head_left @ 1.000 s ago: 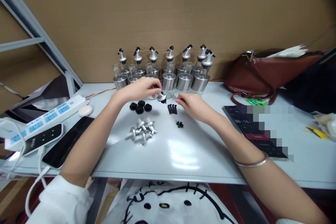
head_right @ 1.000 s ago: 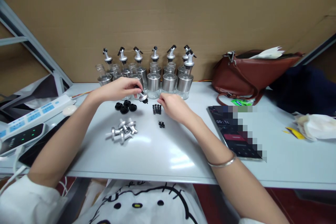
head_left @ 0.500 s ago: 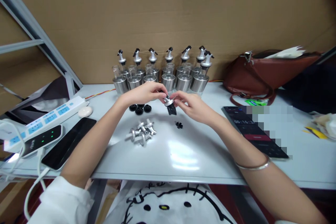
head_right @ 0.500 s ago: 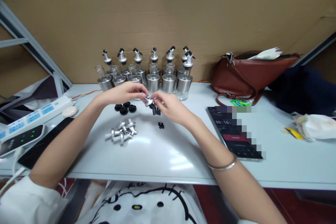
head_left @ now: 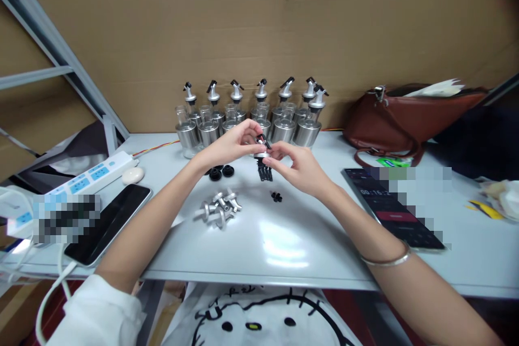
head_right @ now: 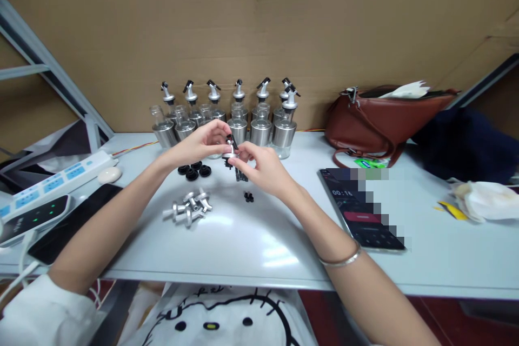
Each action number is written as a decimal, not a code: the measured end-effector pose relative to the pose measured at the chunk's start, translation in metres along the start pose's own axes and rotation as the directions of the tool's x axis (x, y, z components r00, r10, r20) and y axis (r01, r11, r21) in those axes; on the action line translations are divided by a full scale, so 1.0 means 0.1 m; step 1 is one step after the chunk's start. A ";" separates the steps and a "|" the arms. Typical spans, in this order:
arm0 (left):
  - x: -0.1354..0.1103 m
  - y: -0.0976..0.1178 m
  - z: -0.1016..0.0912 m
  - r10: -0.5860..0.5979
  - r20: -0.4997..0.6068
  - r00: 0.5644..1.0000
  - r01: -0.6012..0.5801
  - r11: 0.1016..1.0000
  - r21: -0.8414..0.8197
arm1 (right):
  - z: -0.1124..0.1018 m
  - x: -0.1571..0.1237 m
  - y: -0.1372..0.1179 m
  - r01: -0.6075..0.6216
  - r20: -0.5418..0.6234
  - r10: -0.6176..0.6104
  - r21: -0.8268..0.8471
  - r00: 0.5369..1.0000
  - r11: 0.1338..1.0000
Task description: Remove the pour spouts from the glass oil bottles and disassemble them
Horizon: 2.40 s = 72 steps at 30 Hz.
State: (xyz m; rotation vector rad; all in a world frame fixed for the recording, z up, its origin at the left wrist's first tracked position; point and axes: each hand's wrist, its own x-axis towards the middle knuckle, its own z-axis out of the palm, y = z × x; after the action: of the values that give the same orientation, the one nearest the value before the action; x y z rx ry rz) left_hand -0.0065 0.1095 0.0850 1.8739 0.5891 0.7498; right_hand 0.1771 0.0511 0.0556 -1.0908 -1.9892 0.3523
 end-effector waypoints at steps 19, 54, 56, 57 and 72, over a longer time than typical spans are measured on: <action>-0.04 0.08 0.07 -0.017 0.105 0.994 0.006 0.994 0.107 | -0.01 0.01 0.18 0.136 -0.210 -0.216 -0.337 0.954 0.932; -0.07 0.12 0.37 -0.026 0.170 0.985 -0.110 0.664 0.740 | 0.07 -0.03 0.11 -0.017 -0.173 -0.061 -0.416 0.983 0.909; -0.08 0.15 0.36 -0.007 0.159 0.987 -0.120 0.625 0.772 | 0.06 -0.02 0.11 -0.092 -0.226 0.020 -0.312 0.974 0.946; -0.09 0.17 0.33 -0.006 0.154 0.988 -0.118 0.613 0.781 | 0.05 -0.02 0.11 -0.116 -0.237 0.047 -0.285 0.970 0.952; -0.14 0.29 -0.12 0.028 0.079 0.996 -0.079 0.636 0.767 | -0.07 0.02 0.35 -0.209 0.177 0.305 -0.419 0.936 0.884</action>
State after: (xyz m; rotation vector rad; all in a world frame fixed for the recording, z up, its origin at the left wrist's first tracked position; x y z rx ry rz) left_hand -0.0232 0.0963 0.1119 2.7121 0.9183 0.4908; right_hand 0.2016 0.0717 0.0405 -1.6489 -2.1872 0.2310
